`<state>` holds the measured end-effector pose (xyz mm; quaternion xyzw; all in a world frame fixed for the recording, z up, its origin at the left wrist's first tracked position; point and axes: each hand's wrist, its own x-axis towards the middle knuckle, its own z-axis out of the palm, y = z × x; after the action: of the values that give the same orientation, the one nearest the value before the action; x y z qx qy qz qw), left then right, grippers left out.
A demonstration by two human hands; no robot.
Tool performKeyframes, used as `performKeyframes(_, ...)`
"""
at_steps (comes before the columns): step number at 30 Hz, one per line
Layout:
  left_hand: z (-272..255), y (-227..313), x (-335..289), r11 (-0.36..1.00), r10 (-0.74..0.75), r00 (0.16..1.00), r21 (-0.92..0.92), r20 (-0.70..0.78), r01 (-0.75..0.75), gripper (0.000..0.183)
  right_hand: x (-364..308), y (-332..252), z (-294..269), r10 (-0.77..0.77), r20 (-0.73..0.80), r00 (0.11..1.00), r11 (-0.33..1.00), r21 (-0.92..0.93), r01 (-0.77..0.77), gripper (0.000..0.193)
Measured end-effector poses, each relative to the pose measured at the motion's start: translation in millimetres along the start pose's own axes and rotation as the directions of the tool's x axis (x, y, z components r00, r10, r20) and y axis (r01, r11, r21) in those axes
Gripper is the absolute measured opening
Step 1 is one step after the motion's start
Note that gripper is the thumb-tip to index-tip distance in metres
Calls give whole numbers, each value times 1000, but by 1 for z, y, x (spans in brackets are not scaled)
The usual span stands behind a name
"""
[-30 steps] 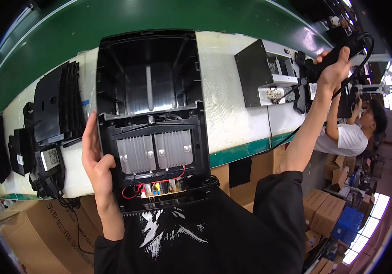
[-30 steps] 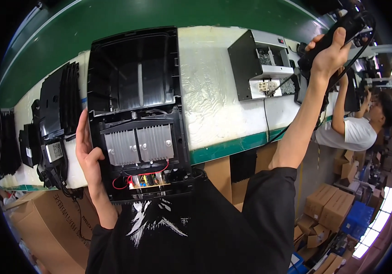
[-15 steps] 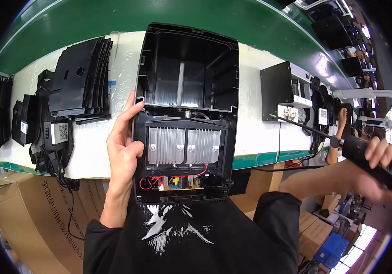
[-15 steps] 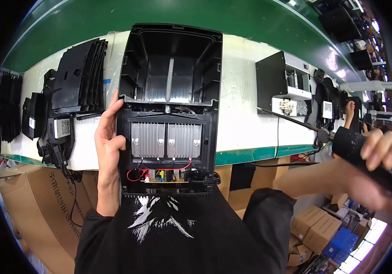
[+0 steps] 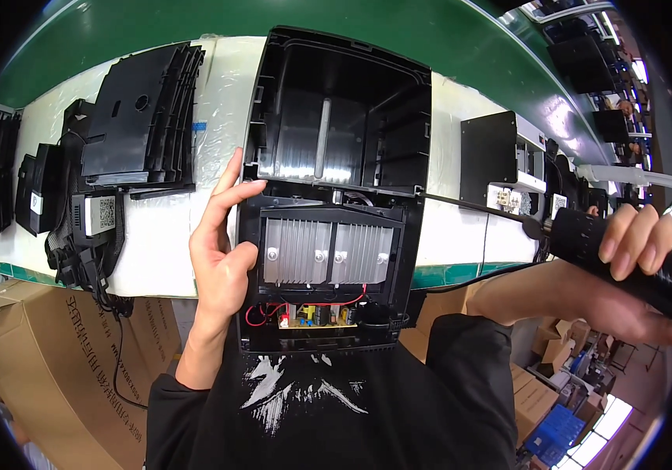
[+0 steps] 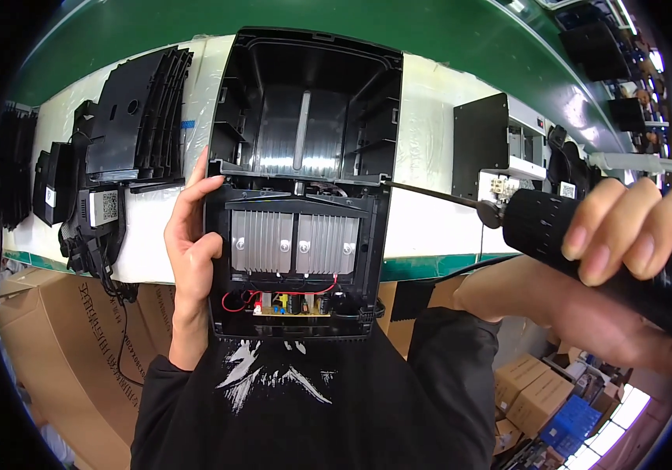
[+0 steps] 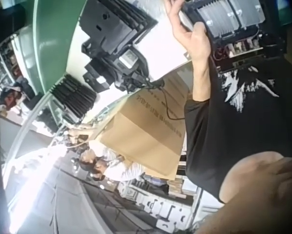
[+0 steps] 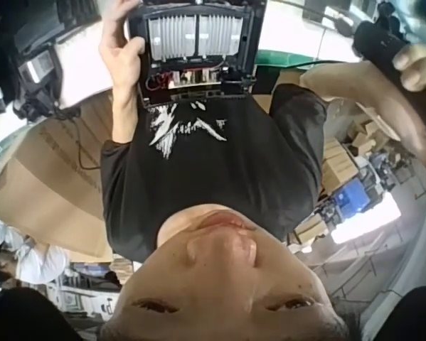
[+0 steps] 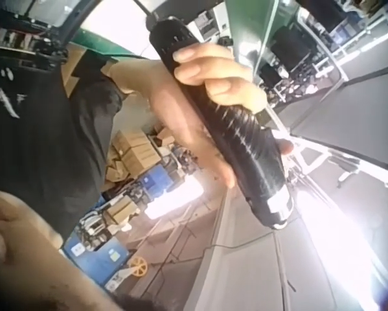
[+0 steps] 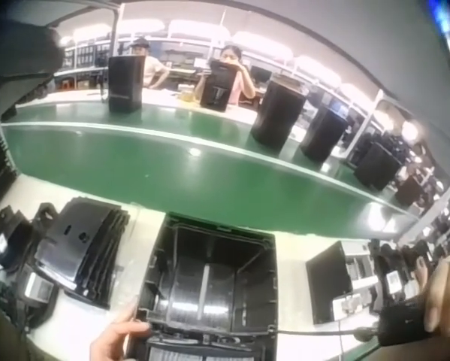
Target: Assembling internal components and securing the outer casing of electronic units using an electric screwdriver.
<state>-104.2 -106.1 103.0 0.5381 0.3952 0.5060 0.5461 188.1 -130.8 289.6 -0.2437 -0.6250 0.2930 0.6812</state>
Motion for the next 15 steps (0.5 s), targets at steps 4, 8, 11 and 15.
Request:
performKeyframes(4, 1, 2, 0, 1000, -26, 999, -8, -22, 26, 60, -5, 23, 2, 107, 1, 994, 994, -25, -107, 71)
performKeyframes(8, 1, 4, 1, 999, -32, 999, 3, -24, 32, 60, -14, 58, 13, -58, 117, 991, 998, 17, 56, 86)
performKeyframes(11, 2, 2, 1, 999, -33, 999, -14, -24, 33, 60, -23, 68, 16, -52, 96, 994, 999, -1, 52, 87)
performKeyframes(15, 1, 1, 1, 999, -34, 999, -2, -15, 34, 60, -34, 73, 18, 19, -13, 1000, 1000, -4, -19, 88)
